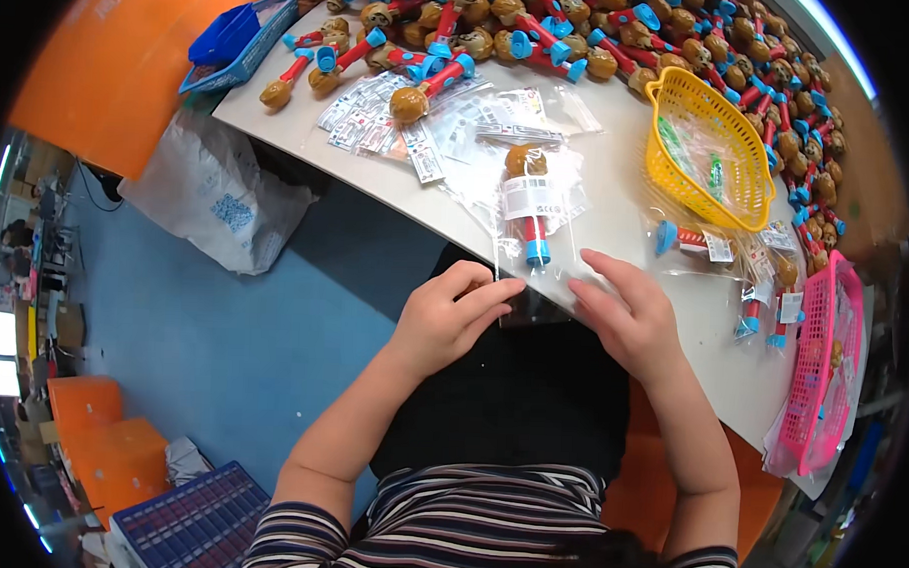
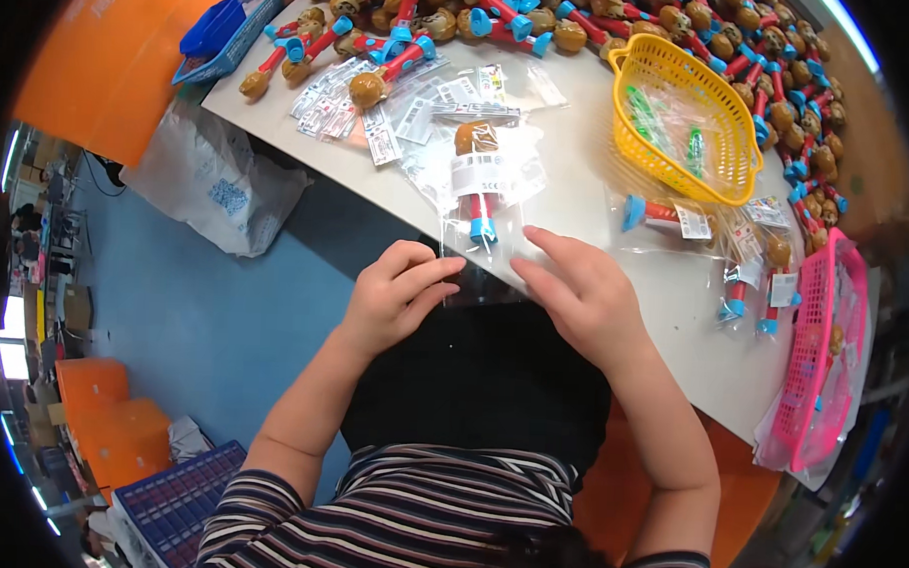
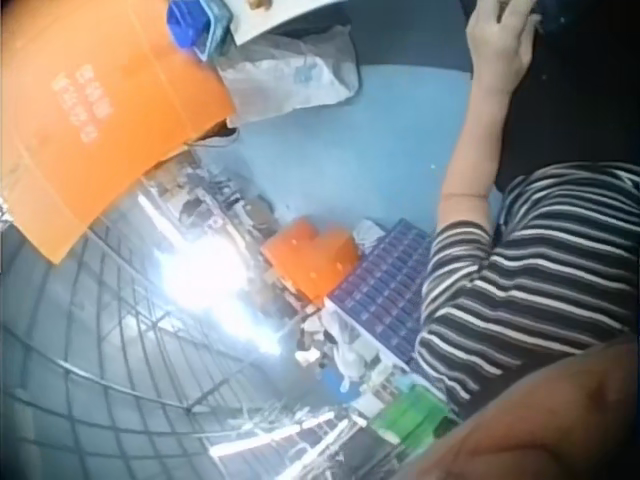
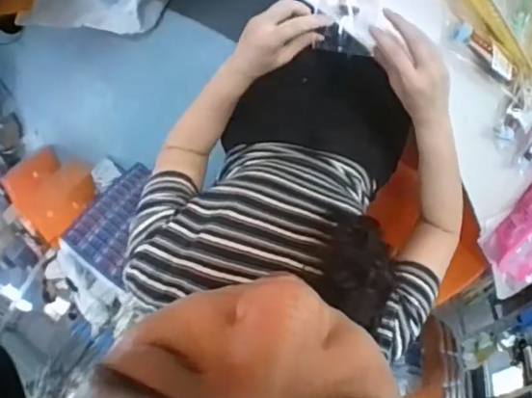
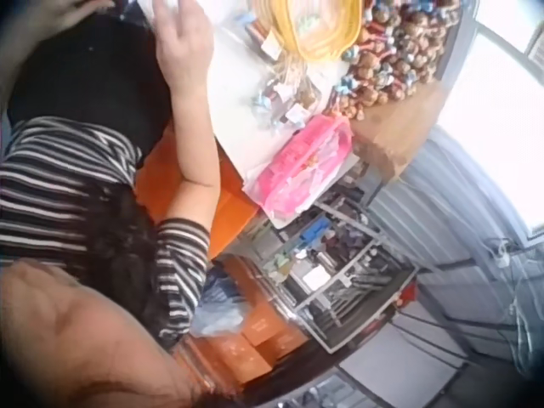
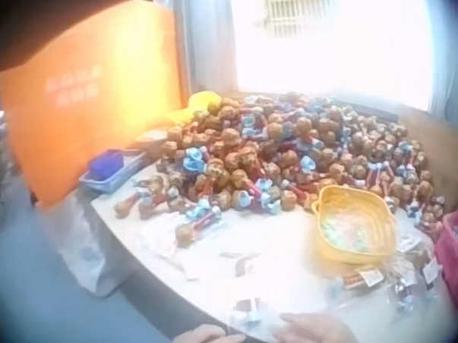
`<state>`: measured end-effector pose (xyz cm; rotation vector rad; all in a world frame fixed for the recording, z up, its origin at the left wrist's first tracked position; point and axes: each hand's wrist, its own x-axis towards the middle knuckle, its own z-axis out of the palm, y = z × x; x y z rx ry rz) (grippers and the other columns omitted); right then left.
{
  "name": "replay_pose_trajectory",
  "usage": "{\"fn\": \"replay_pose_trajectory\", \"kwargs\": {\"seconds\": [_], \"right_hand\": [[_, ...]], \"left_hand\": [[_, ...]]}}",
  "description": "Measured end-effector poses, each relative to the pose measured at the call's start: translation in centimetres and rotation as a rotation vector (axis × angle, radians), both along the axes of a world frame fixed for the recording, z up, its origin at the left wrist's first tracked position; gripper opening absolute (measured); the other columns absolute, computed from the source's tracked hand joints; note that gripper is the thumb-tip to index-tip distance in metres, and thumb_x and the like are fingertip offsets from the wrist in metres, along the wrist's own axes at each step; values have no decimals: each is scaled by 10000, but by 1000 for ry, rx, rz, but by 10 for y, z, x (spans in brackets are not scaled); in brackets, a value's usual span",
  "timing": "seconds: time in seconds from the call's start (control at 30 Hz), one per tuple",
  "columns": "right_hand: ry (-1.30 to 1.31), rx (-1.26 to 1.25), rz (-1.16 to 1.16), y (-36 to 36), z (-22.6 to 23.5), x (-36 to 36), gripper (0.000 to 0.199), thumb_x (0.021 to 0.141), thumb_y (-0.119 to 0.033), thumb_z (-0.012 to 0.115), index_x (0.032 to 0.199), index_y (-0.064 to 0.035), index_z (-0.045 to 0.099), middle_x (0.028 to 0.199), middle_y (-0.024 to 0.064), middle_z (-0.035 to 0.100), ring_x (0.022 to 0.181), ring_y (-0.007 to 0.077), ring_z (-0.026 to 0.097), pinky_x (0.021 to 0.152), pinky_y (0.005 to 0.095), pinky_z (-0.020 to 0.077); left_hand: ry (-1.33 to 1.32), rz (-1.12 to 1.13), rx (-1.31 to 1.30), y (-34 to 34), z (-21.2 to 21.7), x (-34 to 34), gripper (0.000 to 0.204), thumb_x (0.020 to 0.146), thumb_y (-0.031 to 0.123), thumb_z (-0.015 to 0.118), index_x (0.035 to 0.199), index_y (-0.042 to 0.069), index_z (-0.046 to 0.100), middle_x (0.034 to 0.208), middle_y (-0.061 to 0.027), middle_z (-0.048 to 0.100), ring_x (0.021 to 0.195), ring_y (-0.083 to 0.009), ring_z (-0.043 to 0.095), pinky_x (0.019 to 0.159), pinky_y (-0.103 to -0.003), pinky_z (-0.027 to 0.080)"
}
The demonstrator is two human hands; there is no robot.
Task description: Packaging toy microphones into plastic bags and placing them in a tray.
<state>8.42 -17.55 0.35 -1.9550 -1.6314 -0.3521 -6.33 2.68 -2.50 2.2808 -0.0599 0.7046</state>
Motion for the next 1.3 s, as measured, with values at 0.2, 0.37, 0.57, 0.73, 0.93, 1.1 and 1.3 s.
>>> {"fn": "replay_pose_trajectory", "kwargs": {"seconds": [0.2, 0.37, 0.57, 0.73, 0.93, 1.1, 1.3], "right_hand": [[116, -14, 50, 0, -1, 3, 238, 698, -24, 758, 914, -92, 685, 1168, 130, 615, 950, 294, 630, 774, 350, 531], [341, 10, 40, -4, -6, 4, 267, 712, 3, 760, 948, -79, 668, 1167, 132, 601, 906, 259, 626, 747, 328, 535], [201, 41, 15, 7, -5, 4, 262, 718, 6, 751, 947, -71, 649, 1163, 138, 597, 895, 256, 622, 742, 319, 540], [162, 23, 60, 7, -6, 10, 239, 717, -18, 748, 928, -66, 645, 1155, 108, 605, 877, 244, 619, 712, 333, 526], [533, 16, -5, 9, 1, 9, 75, 801, -61, 702, 865, -43, 667, 1144, 109, 605, 831, 179, 602, 697, 279, 507], [1432, -70, -228, 13, 12, 4, 130, 866, -112, 655, 850, 17, 669, 884, 80, 682, 640, 47, 543, 569, 190, 403], [1568, -201, -316, 16, 12, 10, 160, 837, -126, 707, 856, 26, 664, 739, 48, 671, 583, 59, 565, 529, 178, 406]], "left_hand": [[-61, -40, -144, 7, -19, -2, 254, 702, -24, 774, 933, 53, 700, 904, -61, 552, 722, -147, 567, 591, -259, 471], [-112, 11, -274, 2, -8, 1, 335, 696, 5, 795, 1007, 40, 677, 1005, -86, 538, 805, -165, 578, 658, -263, 503], [-85, -2, -68, 6, -20, 4, 321, 695, 13, 796, 995, 56, 690, 999, -76, 546, 800, -163, 585, 666, -260, 507], [-87, 2, -118, 7, -20, 5, 239, 730, -9, 762, 949, 57, 693, 954, -68, 557, 757, -152, 581, 650, -257, 498], [33, 52, -432, 4, -14, 0, 76, 841, 6, 673, 916, 6, 663, 901, -70, 600, 763, -128, 586, 660, -262, 501], [229, 37, -1059, -7, -11, 1, 89, 895, 32, 624, 931, -46, 649, 932, -96, 657, 813, -140, 643, 723, -259, 537], [334, 18, -1278, -5, -8, 5, 110, 896, 29, 622, 971, -51, 616, 930, -133, 665, 825, -161, 664, 759, -267, 552]]}}
